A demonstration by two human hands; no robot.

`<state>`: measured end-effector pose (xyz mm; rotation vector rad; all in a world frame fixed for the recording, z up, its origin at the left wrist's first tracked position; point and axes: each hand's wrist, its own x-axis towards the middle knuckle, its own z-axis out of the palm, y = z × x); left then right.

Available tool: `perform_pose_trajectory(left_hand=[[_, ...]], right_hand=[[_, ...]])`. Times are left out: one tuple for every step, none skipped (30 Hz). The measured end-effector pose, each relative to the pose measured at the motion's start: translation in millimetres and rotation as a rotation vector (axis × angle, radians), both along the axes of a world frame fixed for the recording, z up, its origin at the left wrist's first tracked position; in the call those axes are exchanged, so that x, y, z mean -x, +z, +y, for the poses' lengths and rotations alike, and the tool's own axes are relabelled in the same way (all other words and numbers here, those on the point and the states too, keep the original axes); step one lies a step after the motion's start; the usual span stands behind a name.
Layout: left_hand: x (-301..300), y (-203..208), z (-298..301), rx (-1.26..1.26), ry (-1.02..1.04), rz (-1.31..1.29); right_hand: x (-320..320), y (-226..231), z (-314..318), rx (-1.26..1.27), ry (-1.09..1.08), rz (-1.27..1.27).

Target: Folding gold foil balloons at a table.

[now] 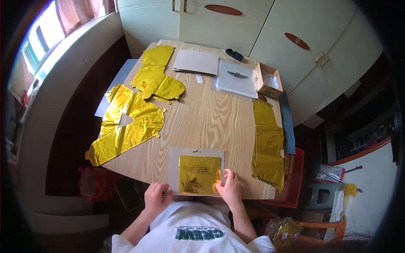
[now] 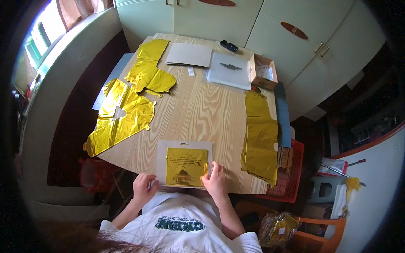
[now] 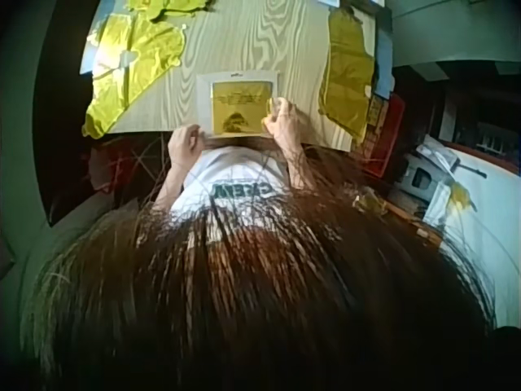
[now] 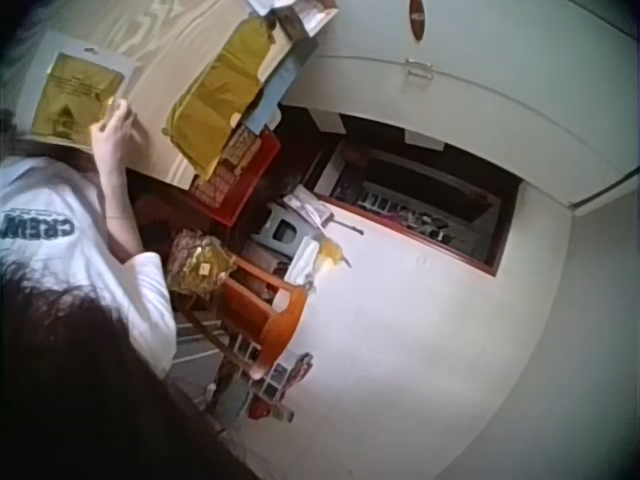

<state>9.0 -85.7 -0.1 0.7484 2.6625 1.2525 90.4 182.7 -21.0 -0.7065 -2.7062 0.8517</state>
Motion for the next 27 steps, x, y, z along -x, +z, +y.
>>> perform_pose_trajectory(left_hand=[[4.0,12.1,10.6,0.085,-0.096,0.261],[6.2,16.0,22.8,0.072,-0.181,0.28],[8.0,19.3,38.0,0.16,-0.245,0.308],[7.3,22.0,50.0,0.254,-0.304,0.334],[6.5,17.9,61.2,0.298,-0.34,0.353],[6.3,8.3,71.9,0.337,-0.371,0.371],[7.5,-1.1,78.6,0.375,-0.402,0.389],[10.4,-5.2,81.5,0.465,-0.415,0.434],[11.5,-7.5,81.8,0.467,-0.418,0.429],[12.5,-8.7,82.3,0.469,-0.421,0.423],[12.5,-7.8,80.6,0.48,-0.421,0.413],[12.2,-7.0,80.2,0.487,-0.425,0.41],[12.0,-6.2,80.1,0.494,-0.429,0.406],[12.5,-5.3,79.7,0.5,-0.429,0.405],[12.8,-5.2,79.2,0.504,-0.429,0.415],[12.8,-5.6,78.5,0.509,-0.428,0.424],[12.4,-6.1,78.9,0.508,-0.43,0.433],[12.3,-6.3,78.4,0.51,-0.434,0.432],[12.2,-6.6,77.3,0.513,-0.438,0.431],[12.6,-6.6,77.0,0.515,-0.443,0.436],[12.4,-6.8,77.3,0.517,-0.444,0.446],[12.0,-7.4,77.7,0.518,-0.445,0.457],[11.9,-7.4,77.1,0.522,-0.446,0.464],[11.7,-7.6,76.3,0.522,-0.448,0.464],[11.5,-7.7,75.5,0.521,-0.451,0.465],[12.1,-7.3,75.7,0.52,-0.453,0.467],[13.1,-6.7,75.1,0.523,-0.462,0.469]], right_hand=[[0.1,0.4,0.2,-0.004,-0.005,-0.01],[0.7,1.2,0.5,-0.002,-0.01,-0.017],[1.7,1.8,0.5,-0.004,-0.011,-0.026],[3.9,2.6,-0.5,0.011,-0.011,-0.038],[5.0,3.8,-0.1,0.023,-0.027,-0.046],[5.9,5.1,0.5,0.029,-0.038,-0.057],[6.1,1.9,-0.4,-0.006,-0.046,-0.042],[6.3,-1.8,-2.5,-0.042,-0.061,-0.027],[6.8,-3.8,-3.6,-0.077,-0.076,-0.012],[6.1,-3.3,-2.6,-0.081,-0.085,-0.044],[6.8,-3.4,-2.7,-0.107,-0.09,-0.044],[7.5,-3.6,-2.7,-0.132,-0.094,-0.044],[8.3,-3.8,-2.5,-0.157,-0.097,-0.043],[8.9,-1.7,0.7,-0.083,-0.087,-0.041],[7.8,2.1,7.0,-0.009,-0.076,-0.039],[7.8,6.0,12.0,0.065,-0.065,-0.038],[8.4,11.6,15.9,0.111,-0.059,-0.069],[9.9,17.7,19.2,0.157,-0.053,-0.101],[12.3,21.6,22.3,0.203,-0.046,-0.132],[15.3,23.7,25.1,0.238,-0.062,-0.201],[17.6,28.6,28.7,0.292,-0.045,-0.252],[19.1,35.9,32.0,0.346,-0.028,-0.303],[20.5,40.1,32.8,0.402,-0.009,-0.357],[20.3,37.9,31.5,0.337,0.001,-0.306],[18.8,32.4,29.6,0.272,0.01,-0.254],[17.3,27.1,29.0,0.206,0.02,-0.2],[14.9,21.8,28.7,0.165,0.01,-0.145]])
